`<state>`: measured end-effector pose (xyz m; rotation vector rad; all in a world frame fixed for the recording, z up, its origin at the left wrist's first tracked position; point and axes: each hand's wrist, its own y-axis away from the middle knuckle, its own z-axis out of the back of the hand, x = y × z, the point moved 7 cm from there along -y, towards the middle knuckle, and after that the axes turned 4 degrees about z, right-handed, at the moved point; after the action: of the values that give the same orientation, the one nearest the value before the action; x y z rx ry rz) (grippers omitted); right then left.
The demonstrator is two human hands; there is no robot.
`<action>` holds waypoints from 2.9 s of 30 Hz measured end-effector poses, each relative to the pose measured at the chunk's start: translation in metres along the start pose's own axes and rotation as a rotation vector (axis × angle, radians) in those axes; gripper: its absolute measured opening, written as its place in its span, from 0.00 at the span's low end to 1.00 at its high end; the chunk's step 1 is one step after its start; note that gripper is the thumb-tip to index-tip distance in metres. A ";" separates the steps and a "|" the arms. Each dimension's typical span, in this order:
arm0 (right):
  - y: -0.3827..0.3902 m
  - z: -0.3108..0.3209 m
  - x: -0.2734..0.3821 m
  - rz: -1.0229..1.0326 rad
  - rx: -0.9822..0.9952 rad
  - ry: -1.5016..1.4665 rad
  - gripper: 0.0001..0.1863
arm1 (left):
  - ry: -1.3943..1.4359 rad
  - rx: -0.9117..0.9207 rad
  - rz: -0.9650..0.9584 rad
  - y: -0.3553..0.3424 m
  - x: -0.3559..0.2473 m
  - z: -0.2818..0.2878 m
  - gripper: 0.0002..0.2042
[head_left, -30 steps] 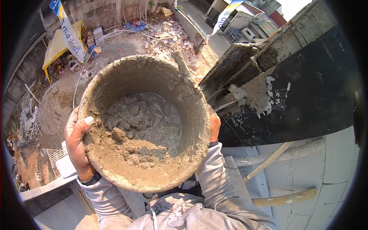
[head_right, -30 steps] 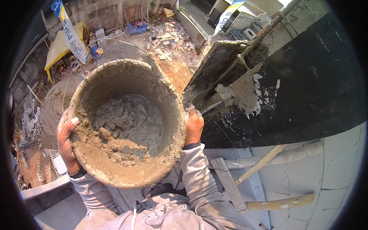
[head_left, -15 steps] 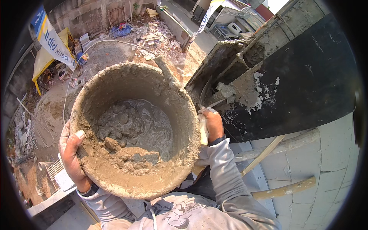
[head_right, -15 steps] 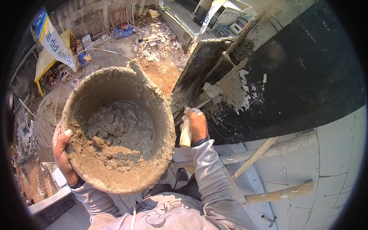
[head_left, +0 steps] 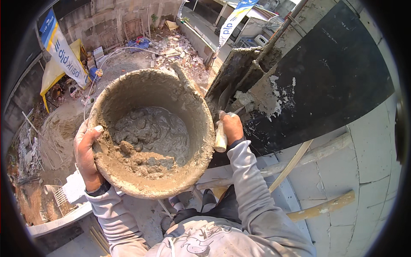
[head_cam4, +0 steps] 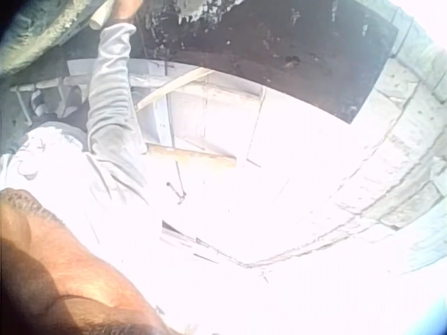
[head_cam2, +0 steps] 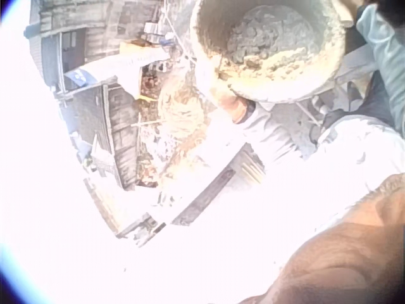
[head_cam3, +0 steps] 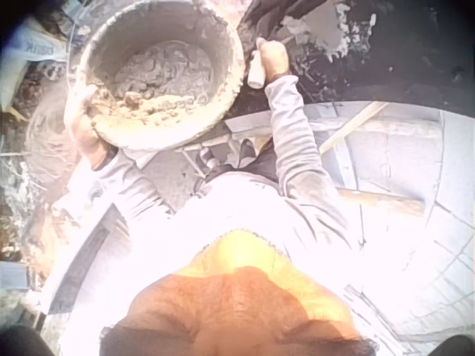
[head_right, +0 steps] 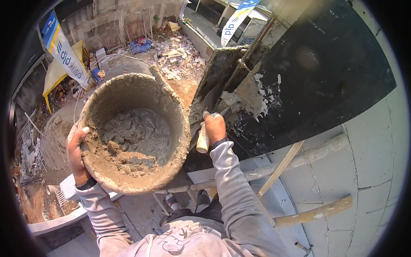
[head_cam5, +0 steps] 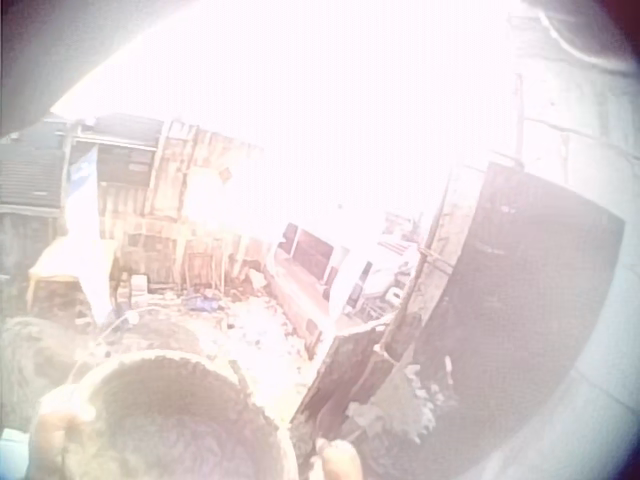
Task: The person scoops cement from a bucket and applies it to a concrete column with a trowel, taps the formwork with a hammer, and continues applying cement into the structure using the trowel.
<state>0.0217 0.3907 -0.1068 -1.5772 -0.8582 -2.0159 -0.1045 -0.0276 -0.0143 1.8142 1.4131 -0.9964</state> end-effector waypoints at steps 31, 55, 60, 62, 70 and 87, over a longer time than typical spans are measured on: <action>0.170 -0.095 0.170 0.940 0.898 2.083 0.11 | -0.263 -0.073 -0.113 0.029 -0.035 -0.049 0.22; 0.162 -0.070 0.112 0.546 0.848 1.563 0.17 | -0.299 0.100 -0.127 0.024 -0.038 -0.121 0.20; 0.165 -0.053 0.127 0.673 0.786 1.358 0.17 | -0.357 0.056 -0.096 0.014 -0.037 -0.114 0.20; 0.168 -0.058 0.136 0.704 0.790 1.313 0.16 | -0.280 0.036 -0.088 0.008 -0.038 -0.097 0.20; 0.172 -0.074 0.165 0.768 0.809 1.301 0.12 | -0.264 -0.062 -0.046 0.011 -0.033 -0.049 0.19; 0.186 0.012 0.218 0.567 0.602 0.941 0.15 | -0.147 -0.001 -0.001 -0.015 -0.008 0.005 0.18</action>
<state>0.0994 0.2740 0.1438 -0.3641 -0.4715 -1.5693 -0.1214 -0.0318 -0.0104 1.7030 1.3242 -1.1061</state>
